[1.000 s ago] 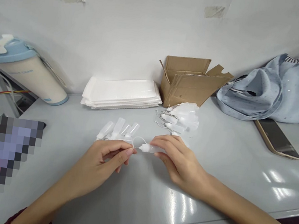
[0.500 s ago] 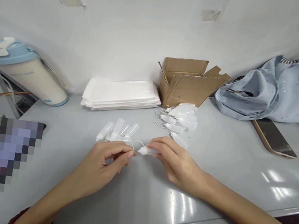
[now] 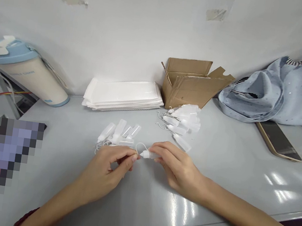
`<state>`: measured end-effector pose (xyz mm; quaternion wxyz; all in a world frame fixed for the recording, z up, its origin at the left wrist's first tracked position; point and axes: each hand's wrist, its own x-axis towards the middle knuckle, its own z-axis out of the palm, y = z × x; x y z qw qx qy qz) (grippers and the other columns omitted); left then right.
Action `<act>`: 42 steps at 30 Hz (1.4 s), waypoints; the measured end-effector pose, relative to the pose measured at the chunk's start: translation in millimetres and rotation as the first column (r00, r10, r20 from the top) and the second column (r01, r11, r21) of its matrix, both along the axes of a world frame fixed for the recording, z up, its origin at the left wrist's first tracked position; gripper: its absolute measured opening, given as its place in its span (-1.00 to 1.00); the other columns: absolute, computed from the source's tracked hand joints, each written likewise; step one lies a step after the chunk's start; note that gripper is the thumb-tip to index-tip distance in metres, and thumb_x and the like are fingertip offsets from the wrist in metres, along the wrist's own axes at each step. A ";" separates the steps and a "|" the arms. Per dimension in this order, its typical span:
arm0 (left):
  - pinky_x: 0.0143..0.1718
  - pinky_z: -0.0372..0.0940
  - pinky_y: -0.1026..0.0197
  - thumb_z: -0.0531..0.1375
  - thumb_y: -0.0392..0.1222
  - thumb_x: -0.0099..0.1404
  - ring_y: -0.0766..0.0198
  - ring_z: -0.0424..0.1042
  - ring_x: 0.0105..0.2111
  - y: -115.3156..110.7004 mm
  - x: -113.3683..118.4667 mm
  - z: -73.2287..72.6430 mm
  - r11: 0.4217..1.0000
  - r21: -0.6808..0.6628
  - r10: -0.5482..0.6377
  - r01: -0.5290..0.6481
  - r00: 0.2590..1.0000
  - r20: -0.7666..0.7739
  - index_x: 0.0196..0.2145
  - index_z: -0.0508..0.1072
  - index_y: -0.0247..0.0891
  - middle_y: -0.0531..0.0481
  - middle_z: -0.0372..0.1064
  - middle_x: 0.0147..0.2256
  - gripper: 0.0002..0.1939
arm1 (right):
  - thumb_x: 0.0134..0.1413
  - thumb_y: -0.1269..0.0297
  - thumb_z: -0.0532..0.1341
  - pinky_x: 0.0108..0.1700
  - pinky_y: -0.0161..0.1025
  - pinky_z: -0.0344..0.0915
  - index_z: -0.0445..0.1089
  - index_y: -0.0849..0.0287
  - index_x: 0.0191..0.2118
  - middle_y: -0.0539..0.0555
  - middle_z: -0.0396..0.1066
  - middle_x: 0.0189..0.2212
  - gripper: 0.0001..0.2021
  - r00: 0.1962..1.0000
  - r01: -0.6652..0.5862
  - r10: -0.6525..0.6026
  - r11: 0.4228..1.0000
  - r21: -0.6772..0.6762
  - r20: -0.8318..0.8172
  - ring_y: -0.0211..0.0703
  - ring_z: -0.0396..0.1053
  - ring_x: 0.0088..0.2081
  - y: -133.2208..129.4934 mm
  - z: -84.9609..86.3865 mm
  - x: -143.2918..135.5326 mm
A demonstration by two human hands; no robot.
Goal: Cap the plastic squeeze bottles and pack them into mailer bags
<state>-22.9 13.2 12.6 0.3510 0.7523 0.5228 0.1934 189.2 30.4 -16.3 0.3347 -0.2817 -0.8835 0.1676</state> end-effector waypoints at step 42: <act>-0.58 0.15 0.36 0.00 -0.10 0.34 0.37 0.26 -0.59 0.7 1.3 0.2 0.992 -0.126 0.007 0.007 0.994 0.111 -0.55 0.31 -0.23 0.13 0.23 -0.61 -0.66 | 0.02 0.72 0.00 -0.25 -0.14 0.41 0.26 0.36 -0.02 0.26 0.39 -0.20 -0.60 0.997 -0.020 0.025 0.998 0.055 -0.080 -0.09 0.33 -0.20 -4.6 -3.0 -2.2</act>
